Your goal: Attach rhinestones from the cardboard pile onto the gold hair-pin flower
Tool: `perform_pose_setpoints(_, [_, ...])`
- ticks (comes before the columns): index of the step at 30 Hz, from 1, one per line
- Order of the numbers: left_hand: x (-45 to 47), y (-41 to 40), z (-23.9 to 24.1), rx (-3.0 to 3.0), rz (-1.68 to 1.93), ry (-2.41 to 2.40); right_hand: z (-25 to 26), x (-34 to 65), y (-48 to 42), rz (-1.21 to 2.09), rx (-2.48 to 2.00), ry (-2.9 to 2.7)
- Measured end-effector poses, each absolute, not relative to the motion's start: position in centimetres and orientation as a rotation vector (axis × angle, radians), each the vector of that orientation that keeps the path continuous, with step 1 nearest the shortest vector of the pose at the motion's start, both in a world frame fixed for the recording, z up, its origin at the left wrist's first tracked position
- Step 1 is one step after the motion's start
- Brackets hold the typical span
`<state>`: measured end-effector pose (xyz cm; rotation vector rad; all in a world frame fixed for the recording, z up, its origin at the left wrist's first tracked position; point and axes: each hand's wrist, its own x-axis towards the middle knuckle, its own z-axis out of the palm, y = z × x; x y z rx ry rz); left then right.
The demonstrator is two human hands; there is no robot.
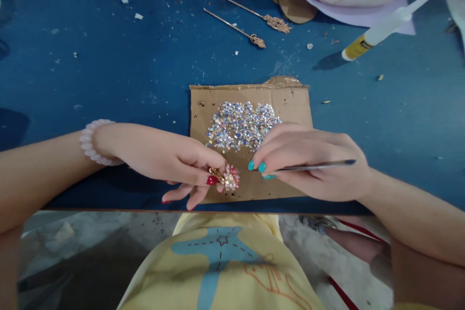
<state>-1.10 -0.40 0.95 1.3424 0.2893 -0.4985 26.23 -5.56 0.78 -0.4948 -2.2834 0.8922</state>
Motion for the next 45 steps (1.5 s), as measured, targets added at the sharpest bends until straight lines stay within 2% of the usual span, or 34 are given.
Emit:
perform_pose_setpoints(4, [-1.2,-0.4,1.0,1.357,-0.51,0.31,0.0,27.0,-4.2,0.78,-0.563,-2.175])
perform_pose_setpoints(7, [-1.2,-0.4,1.1,1.337,-0.517,0.319,-1.1,27.7,-2.8,0.782,-0.782,-2.086])
perform_pose_setpoints(20, [-1.3,-0.4,1.1,1.313,-0.55,0.335,-1.6,28.3,-1.6,0.659,-0.993,-2.191])
perform_pose_setpoints(29, [-1.4,-0.3,1.1,1.288,-0.553,0.343,-1.7,28.4,-1.6,0.685,-0.987,-2.301])
perform_pose_setpoints(38, [-1.4,-0.2,0.9,1.303,-0.556,0.344,-1.0,28.9,-1.2,0.726,-0.777,-2.401])
perform_pose_setpoints(45, [-1.4,-0.3,1.2,1.277,-0.567,0.374,-1.5,28.5,-1.4,0.682,-0.896,-2.274])
